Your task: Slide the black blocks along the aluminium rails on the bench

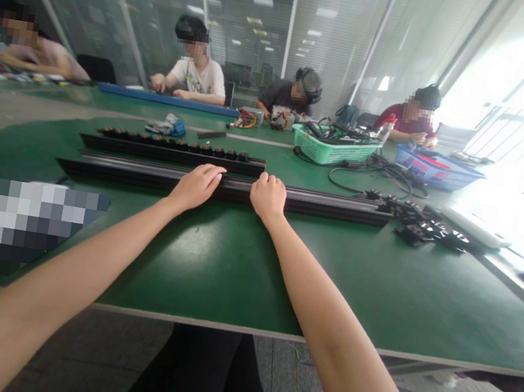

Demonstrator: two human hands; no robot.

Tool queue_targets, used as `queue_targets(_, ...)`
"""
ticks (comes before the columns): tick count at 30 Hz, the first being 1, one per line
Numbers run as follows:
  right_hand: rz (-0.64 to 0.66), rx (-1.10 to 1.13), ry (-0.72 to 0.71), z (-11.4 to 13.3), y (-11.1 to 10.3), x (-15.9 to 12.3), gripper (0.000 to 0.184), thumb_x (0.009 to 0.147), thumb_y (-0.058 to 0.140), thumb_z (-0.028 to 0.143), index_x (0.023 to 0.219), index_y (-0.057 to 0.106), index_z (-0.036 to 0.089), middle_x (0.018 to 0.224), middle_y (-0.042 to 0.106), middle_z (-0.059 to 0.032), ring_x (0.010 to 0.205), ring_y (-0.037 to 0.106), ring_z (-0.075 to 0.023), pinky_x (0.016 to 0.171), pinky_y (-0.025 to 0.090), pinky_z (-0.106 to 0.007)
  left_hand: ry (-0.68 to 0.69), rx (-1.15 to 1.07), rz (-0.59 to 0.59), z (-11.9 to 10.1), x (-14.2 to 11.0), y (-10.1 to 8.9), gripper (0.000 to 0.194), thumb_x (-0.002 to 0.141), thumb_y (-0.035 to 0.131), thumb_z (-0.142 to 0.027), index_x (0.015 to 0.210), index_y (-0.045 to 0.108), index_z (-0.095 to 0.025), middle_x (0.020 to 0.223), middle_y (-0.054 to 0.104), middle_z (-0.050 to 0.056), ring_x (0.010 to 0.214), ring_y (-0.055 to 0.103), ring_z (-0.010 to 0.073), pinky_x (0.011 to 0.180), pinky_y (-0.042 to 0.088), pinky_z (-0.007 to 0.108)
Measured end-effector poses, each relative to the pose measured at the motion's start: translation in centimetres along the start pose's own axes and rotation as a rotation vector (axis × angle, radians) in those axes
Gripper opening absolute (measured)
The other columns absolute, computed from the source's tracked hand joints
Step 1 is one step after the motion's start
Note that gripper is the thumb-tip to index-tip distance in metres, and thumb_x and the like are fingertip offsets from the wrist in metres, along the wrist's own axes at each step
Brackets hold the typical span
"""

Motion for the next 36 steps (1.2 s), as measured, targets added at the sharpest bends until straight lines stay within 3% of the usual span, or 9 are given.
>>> queue_targets(24,-0.087,-0.018,0.001,0.26,0.19,0.14,0.026,0.105,0.038,0.021,0.102,0.063,0.014,0.101,0.071,-0.0153,0.094,0.062,-0.0265,0.083,0.04,-0.034,0.027,0.042,-0.129,0.13,-0.29,0.05,0.037,0.11,0.036,-0.029,0.129,0.067,-0.021,0.121,0.072,0.01,0.114,0.066,0.0252,0.097,0.054,0.036)
queue_targets(36,-0.085,-0.01,0.009,0.33,0.14,0.01,0.026,0.105,0.038,0.022,0.104,0.063,0.013,0.104,0.071,-0.0156,0.096,0.063,-0.0267,0.083,0.04,-0.034,0.027,0.028,-0.084,0.11,-0.36,-0.04,0.039,0.11,0.036,-0.027,0.132,0.066,-0.018,0.124,0.072,0.011,0.117,0.066,0.0264,0.102,0.053,0.039)
Point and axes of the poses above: each hand's wrist, its own x-axis towards the middle knuckle, its own y-axis out of the palm, z = x × y, the point moved 8 cm from there along x, towards the middle knuckle
